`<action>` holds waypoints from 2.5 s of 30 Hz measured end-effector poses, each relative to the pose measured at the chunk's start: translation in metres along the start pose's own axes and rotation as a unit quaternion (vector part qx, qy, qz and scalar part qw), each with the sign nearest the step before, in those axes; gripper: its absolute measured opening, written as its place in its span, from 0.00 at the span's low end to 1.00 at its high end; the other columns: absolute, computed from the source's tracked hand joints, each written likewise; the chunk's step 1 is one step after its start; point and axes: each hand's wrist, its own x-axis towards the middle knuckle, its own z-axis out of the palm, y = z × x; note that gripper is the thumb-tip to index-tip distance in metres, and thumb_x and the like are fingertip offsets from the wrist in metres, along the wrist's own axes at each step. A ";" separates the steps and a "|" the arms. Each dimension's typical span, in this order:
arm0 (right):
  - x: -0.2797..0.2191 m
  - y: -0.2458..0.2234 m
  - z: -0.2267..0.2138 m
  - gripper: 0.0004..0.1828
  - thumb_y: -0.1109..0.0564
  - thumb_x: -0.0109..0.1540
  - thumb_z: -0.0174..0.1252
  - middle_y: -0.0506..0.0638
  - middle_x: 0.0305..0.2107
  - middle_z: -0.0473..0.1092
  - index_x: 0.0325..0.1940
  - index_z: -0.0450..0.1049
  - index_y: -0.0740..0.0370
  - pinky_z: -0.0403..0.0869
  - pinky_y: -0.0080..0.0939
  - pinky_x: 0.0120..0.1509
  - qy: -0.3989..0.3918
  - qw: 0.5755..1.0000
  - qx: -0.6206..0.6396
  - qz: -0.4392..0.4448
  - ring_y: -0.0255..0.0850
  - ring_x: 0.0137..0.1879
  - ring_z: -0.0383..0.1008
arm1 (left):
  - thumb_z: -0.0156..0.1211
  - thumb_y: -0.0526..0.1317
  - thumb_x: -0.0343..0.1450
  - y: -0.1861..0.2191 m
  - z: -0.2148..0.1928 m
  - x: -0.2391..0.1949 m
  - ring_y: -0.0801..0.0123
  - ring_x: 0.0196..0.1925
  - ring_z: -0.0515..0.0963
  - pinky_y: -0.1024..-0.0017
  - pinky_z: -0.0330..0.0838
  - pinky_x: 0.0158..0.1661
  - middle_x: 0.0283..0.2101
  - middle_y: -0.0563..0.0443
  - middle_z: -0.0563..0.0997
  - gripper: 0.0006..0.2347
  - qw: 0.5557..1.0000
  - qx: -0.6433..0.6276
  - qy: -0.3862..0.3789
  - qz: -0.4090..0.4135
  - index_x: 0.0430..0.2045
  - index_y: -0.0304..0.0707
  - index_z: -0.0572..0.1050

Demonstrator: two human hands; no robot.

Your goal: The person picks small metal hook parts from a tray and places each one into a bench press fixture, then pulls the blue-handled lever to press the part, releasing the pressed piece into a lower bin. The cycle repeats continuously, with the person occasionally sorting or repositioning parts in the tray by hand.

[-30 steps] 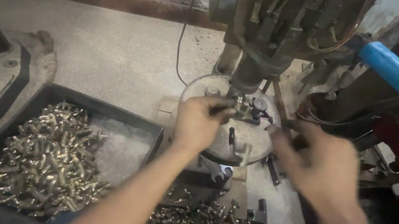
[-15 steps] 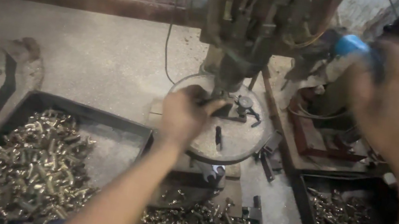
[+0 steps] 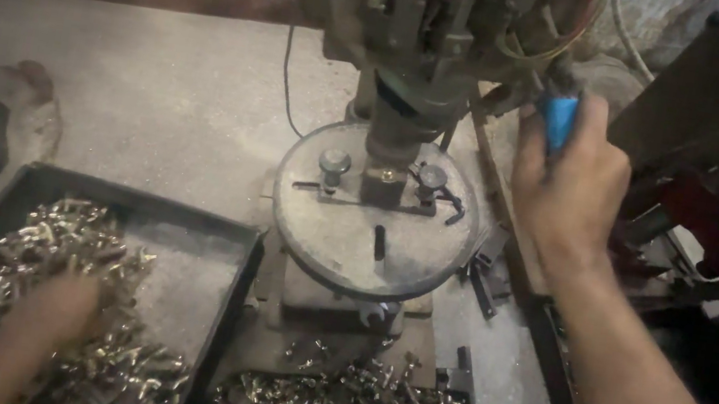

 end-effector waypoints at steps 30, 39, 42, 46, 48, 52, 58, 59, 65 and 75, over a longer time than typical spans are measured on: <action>-0.056 -0.088 0.041 0.36 0.23 0.58 0.60 0.52 0.16 0.73 0.36 0.79 0.61 0.76 0.49 0.35 -0.251 0.948 -0.088 0.175 0.45 0.24 0.76 | 0.42 0.44 0.80 0.122 -0.176 -0.110 0.57 0.51 0.78 0.64 0.79 0.52 0.49 0.40 0.77 0.18 0.502 -0.859 0.075 0.074 0.61 0.29 0.62; -0.073 -0.077 -0.001 0.30 0.29 0.58 0.60 0.50 0.13 0.73 0.35 0.80 0.59 0.76 0.47 0.33 -0.261 0.944 -0.096 0.177 0.43 0.22 0.77 | 0.54 0.36 0.72 0.218 -0.156 -0.125 0.65 0.36 0.78 0.69 0.78 0.39 0.39 0.43 0.81 0.14 0.477 -0.847 -0.008 0.233 0.49 0.24 0.73; -0.074 -0.078 -0.036 0.31 0.30 0.53 0.63 0.46 0.12 0.72 0.44 0.84 0.57 0.76 0.44 0.31 -0.300 0.943 -0.014 0.142 0.37 0.20 0.76 | 0.59 0.33 0.72 0.230 -0.141 -0.117 0.66 0.33 0.79 0.73 0.75 0.36 0.38 0.44 0.83 0.13 0.525 -0.797 0.051 0.295 0.48 0.22 0.79; -0.064 -0.085 -0.070 0.35 0.28 0.57 0.63 0.51 0.13 0.74 0.59 0.77 0.51 0.73 0.48 0.28 -0.413 0.891 -0.096 0.163 0.41 0.19 0.73 | 0.63 0.36 0.69 0.249 -0.147 -0.142 0.70 0.34 0.86 0.71 0.77 0.37 0.39 0.44 0.88 0.13 0.729 -0.550 0.252 0.320 0.47 0.36 0.81; -0.060 -0.084 -0.082 0.34 0.31 0.59 0.62 0.51 0.15 0.76 0.62 0.76 0.48 0.72 0.49 0.26 -0.410 0.890 -0.099 0.173 0.42 0.19 0.73 | 0.65 0.38 0.69 0.260 -0.150 -0.151 0.69 0.34 0.85 0.69 0.77 0.38 0.39 0.43 0.88 0.13 0.761 -0.484 0.297 0.312 0.47 0.41 0.82; -0.049 -0.073 -0.105 0.26 0.42 0.60 0.64 0.56 0.25 0.80 0.57 0.78 0.57 0.75 0.40 0.24 -0.224 0.971 -0.077 0.033 0.37 0.20 0.78 | 0.68 0.42 0.69 0.277 -0.150 -0.139 0.60 0.29 0.85 0.64 0.76 0.33 0.33 0.40 0.86 0.10 0.746 -0.465 0.395 0.267 0.41 0.41 0.84; 0.018 -0.121 -0.135 0.16 0.51 0.71 0.59 0.62 0.28 0.75 0.52 0.79 0.68 0.75 0.43 0.30 -0.096 0.928 -0.333 -0.135 0.44 0.26 0.75 | 0.72 0.46 0.67 0.272 -0.170 -0.151 0.58 0.26 0.85 0.62 0.76 0.31 0.25 0.39 0.85 0.14 0.750 -0.499 0.392 0.186 0.28 0.30 0.82; 0.032 -0.122 -0.130 0.18 0.47 0.72 0.56 0.61 0.29 0.75 0.53 0.77 0.67 0.76 0.44 0.30 -0.155 0.910 -0.375 -0.078 0.45 0.27 0.75 | 0.71 0.48 0.68 0.272 -0.172 -0.154 0.59 0.24 0.84 0.62 0.76 0.30 0.22 0.39 0.84 0.16 0.788 -0.497 0.328 0.158 0.28 0.29 0.81; 0.056 -0.100 -0.095 0.25 0.40 0.76 0.46 0.60 0.31 0.78 0.63 0.60 0.63 0.81 0.49 0.33 -0.334 0.867 -0.313 0.198 0.49 0.30 0.79 | 0.64 0.45 0.70 0.206 -0.198 -0.139 0.71 0.29 0.86 0.67 0.81 0.38 0.37 0.52 0.88 0.11 0.885 -0.386 0.218 0.140 0.42 0.42 0.82; 0.004 -0.002 0.001 0.20 0.58 0.70 0.60 0.67 0.30 0.74 0.63 0.67 0.69 0.74 0.57 0.40 0.037 0.998 -0.020 -0.039 0.64 0.37 0.78 | 0.63 0.43 0.73 0.064 -0.025 -0.036 0.64 0.55 0.83 0.65 0.77 0.61 0.53 0.51 0.83 0.12 0.998 -0.030 0.056 -0.006 0.49 0.47 0.80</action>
